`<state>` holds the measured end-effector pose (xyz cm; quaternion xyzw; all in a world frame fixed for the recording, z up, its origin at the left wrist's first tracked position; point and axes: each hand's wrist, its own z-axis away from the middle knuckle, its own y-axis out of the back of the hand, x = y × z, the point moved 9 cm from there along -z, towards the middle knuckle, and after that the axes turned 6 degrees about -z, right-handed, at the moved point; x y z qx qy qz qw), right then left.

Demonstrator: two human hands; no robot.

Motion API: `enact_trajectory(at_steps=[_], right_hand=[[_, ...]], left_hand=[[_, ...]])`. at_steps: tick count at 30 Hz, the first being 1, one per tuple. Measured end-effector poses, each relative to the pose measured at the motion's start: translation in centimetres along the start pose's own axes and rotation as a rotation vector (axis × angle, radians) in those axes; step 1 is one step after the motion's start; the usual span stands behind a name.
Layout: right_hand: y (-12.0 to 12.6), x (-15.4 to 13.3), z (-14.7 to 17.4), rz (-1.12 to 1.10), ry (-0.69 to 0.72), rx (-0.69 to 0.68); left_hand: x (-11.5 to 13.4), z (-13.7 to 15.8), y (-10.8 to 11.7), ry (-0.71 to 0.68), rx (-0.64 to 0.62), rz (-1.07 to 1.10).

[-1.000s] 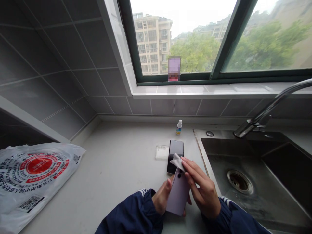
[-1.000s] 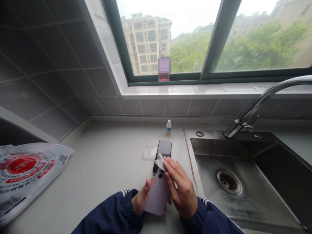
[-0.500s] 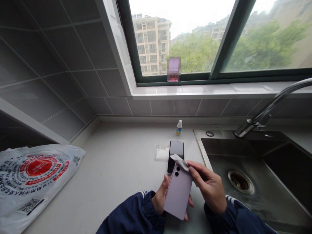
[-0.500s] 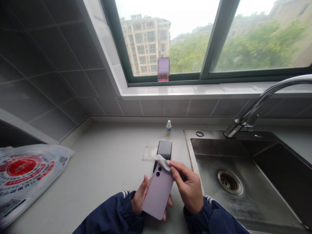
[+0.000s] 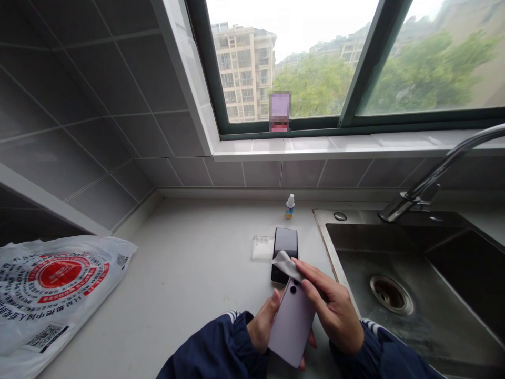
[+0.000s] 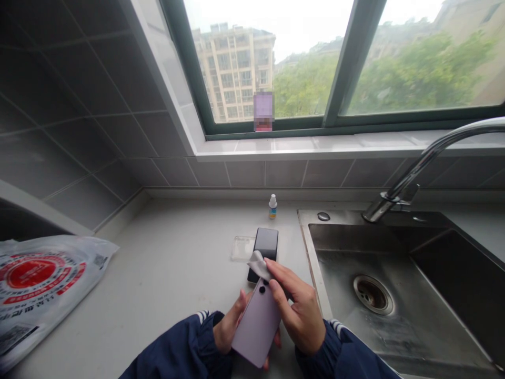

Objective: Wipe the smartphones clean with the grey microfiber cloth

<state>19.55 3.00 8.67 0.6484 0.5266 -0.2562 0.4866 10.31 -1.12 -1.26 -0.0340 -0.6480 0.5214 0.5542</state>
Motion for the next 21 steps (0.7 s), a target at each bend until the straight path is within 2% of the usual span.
enact_trajectory(at_steps=[7,10,14,21], right_hand=[[1.2,2.0,0.3,-0.040,-0.112,0.153],[1.4,2.7,0.3,-0.114,-0.187,0.192],[1.6,3.8,0.3,-0.251,-0.361,0.245],[0.8,6.0,0.8,-0.444,-0.529,0.272]], left_hand=[[1.3,-0.6,-0.1,-0.154,-0.014,0.152],[1.4,-0.7,-0.4,-0.159,-0.055,0.177],[1.7,-0.8,-0.8,-0.154,-0.107,0.228],[2.3,-0.7,-1.1,-0.177,-0.095,0.235]])
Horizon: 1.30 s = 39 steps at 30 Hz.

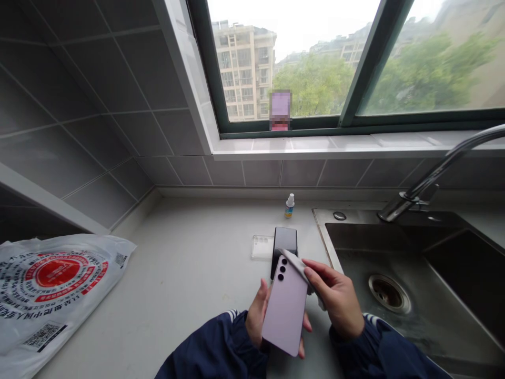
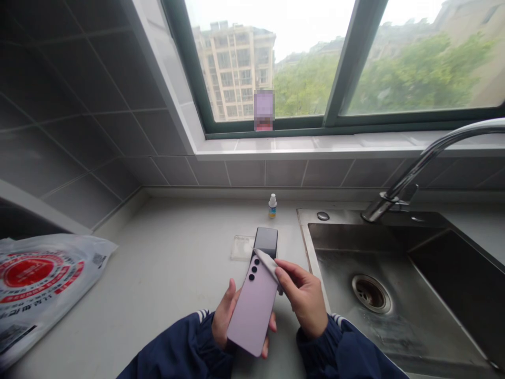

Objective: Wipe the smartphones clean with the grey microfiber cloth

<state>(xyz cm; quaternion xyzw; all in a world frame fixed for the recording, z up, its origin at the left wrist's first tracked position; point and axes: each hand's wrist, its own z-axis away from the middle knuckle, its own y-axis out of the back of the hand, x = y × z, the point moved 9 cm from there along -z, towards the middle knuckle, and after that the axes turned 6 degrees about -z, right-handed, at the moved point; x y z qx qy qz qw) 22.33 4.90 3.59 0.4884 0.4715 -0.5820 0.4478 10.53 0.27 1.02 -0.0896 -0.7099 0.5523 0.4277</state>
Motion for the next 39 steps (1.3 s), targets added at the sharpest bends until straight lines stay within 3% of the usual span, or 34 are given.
enact_trajectory(at_steps=[8,16,22,29,36,39], right_hand=[[0.2,1.9,-0.3,-0.028,-0.047,0.026],[0.4,0.7,0.4,-0.006,-0.010,0.063],[-1.9,1.6,1.9,-0.028,-0.030,-0.064],[-2.9,2.4,2.7,-0.067,-0.068,-0.099],[-2.3,2.4,1.7,-0.189,-0.165,-0.071],[-2.4,2.7,1.5,-0.201,-0.199,-0.098]], left_hand=[[-0.2,0.3,0.5,0.004,0.051,-0.044],[-0.3,0.3,1.0,-0.023,0.141,-0.089],[0.0,0.5,2.4,-0.068,0.258,-0.063],[0.3,0.1,3.4,-0.028,0.382,-0.059],[0.8,-0.9,2.6,-0.016,0.221,-0.132],[1.4,-0.5,2.3,-0.077,0.231,-0.113]])
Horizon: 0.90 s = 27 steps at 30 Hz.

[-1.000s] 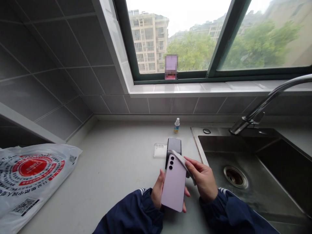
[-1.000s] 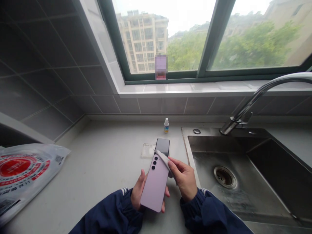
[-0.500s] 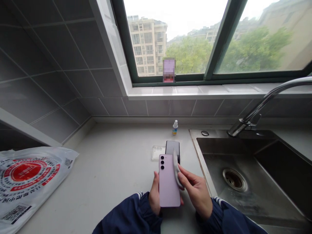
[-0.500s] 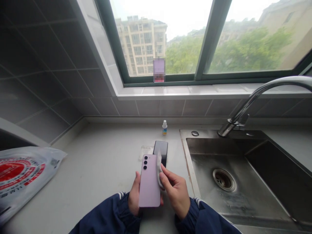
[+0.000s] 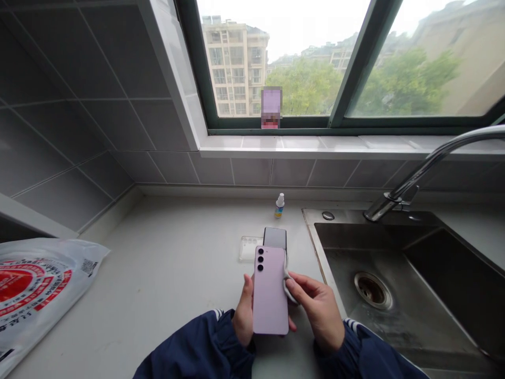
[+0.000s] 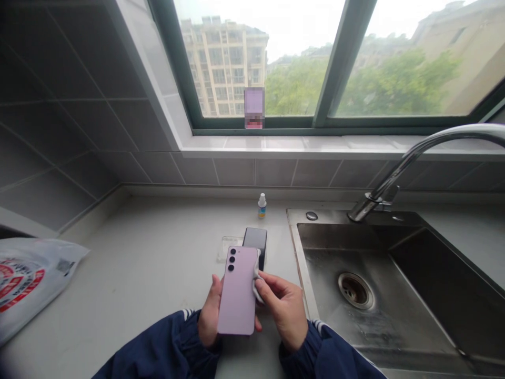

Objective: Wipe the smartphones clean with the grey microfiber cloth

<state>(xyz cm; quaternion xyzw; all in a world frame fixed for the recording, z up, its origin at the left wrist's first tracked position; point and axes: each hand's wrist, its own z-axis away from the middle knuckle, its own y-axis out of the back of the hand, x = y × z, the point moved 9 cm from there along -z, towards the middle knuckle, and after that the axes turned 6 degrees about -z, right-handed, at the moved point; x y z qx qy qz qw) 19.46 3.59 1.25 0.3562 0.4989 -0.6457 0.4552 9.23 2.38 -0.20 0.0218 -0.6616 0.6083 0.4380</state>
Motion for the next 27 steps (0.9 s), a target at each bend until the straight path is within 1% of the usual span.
enact_trajectory(at_steps=[3,6,9,12,14,16,19,21,23,25,27], right_hand=[[0.2,-0.1,0.0,0.044,0.013,0.005],[0.9,-0.8,-0.2,0.116,0.083,0.065],[1.9,-1.7,-0.2,0.202,0.160,0.135],[2.0,-2.3,0.0,0.316,0.235,0.146],[1.5,-2.4,0.3,0.378,0.277,0.109],[0.6,-2.6,0.8,0.445,0.354,0.063],[-1.1,-3.5,1.7,0.635,0.576,-0.017],[-2.5,-3.9,2.5,0.814,0.744,-0.084],[-3.8,-3.8,3.4,1.000,0.870,-0.174],[-5.0,-3.5,4.2,1.146,0.940,-0.266],[-6.0,-3.2,5.1,1.235,1.002,-0.351]], left_hand=[[0.3,0.1,-0.3,-0.007,0.008,0.014],[0.1,0.0,-0.3,0.015,-0.007,0.009],[-0.2,-0.2,0.0,0.022,-0.010,0.005],[-0.9,-0.3,0.4,0.070,-0.010,0.032],[-1.3,-0.2,0.6,0.110,0.000,0.043],[-1.3,-0.1,0.9,0.126,0.023,0.047],[-1.1,0.1,0.7,0.147,0.030,0.080],[-0.5,0.0,0.6,0.106,0.056,0.151],[0.3,-0.2,1.0,0.015,0.120,0.241],[0.9,-0.3,1.7,-0.057,0.201,0.310],[0.9,-0.2,2.4,-0.070,0.281,0.342]])
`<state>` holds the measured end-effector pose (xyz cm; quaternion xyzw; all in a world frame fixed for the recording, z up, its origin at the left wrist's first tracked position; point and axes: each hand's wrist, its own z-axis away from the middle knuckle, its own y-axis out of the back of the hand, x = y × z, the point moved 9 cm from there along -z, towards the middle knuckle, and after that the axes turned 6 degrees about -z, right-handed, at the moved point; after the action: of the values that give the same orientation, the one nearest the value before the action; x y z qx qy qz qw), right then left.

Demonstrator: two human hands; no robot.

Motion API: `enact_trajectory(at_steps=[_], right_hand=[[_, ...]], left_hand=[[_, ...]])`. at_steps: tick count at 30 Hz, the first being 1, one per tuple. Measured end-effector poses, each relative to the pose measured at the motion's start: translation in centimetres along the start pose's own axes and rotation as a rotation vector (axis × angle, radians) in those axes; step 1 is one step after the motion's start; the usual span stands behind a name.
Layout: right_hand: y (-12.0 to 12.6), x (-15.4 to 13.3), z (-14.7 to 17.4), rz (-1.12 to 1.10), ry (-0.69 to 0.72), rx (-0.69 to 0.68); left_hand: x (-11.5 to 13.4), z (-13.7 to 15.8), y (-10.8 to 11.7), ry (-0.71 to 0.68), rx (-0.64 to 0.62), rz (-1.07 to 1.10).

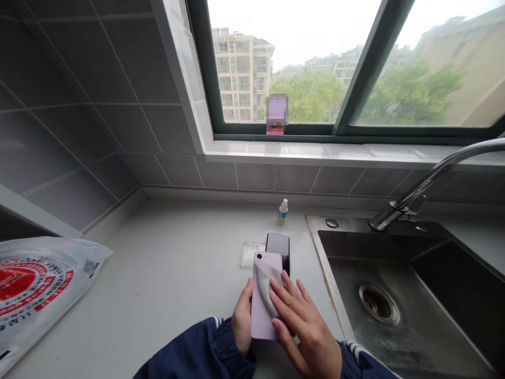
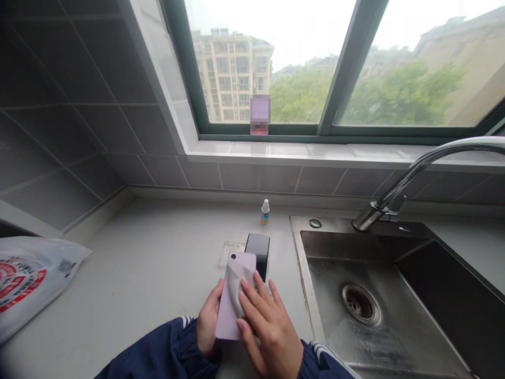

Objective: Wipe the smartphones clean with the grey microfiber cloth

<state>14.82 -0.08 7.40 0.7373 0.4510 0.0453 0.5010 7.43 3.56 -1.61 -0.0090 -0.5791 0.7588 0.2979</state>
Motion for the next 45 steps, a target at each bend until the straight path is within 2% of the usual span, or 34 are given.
enact_trajectory(at_steps=[2,4,7,12,17,22,30,36,41,45], right_hand=[[-0.2,-1.6,-0.1,0.027,0.122,-0.032],[-0.4,-3.2,-0.1,0.042,0.248,-0.054],[-0.7,-4.1,-0.1,0.072,0.330,-0.079],[-0.2,-2.5,-0.1,0.103,0.168,-0.049],[0.3,-1.0,0.2,0.049,0.012,0.028],[-0.2,-1.5,0.2,0.015,-0.014,0.008],[-0.5,-2.9,0.8,-0.032,-0.011,0.036],[-0.6,-1.5,0.6,-0.034,-0.076,-0.010],[-0.5,-0.2,0.6,-0.063,-0.192,0.018],[-0.7,-1.5,0.9,-0.087,-0.139,0.032]], left_hand=[[0.1,0.2,0.6,0.003,0.058,0.016],[-0.3,0.5,0.6,0.065,0.050,0.027],[-0.8,0.8,0.3,0.165,0.021,0.023],[0.8,0.0,1.1,0.041,0.114,-0.021],[0.7,-0.3,-0.6,0.053,-0.086,-0.032],[0.3,0.1,-1.4,0.105,-0.173,-0.072],[2.0,0.3,-1.1,-0.052,-0.062,-0.185],[1.5,0.3,-1.3,-0.043,-0.079,-0.138],[0.6,0.9,-2.6,-0.040,-0.193,-0.131],[1.1,0.9,-2.4,-0.040,-0.144,-0.109]])
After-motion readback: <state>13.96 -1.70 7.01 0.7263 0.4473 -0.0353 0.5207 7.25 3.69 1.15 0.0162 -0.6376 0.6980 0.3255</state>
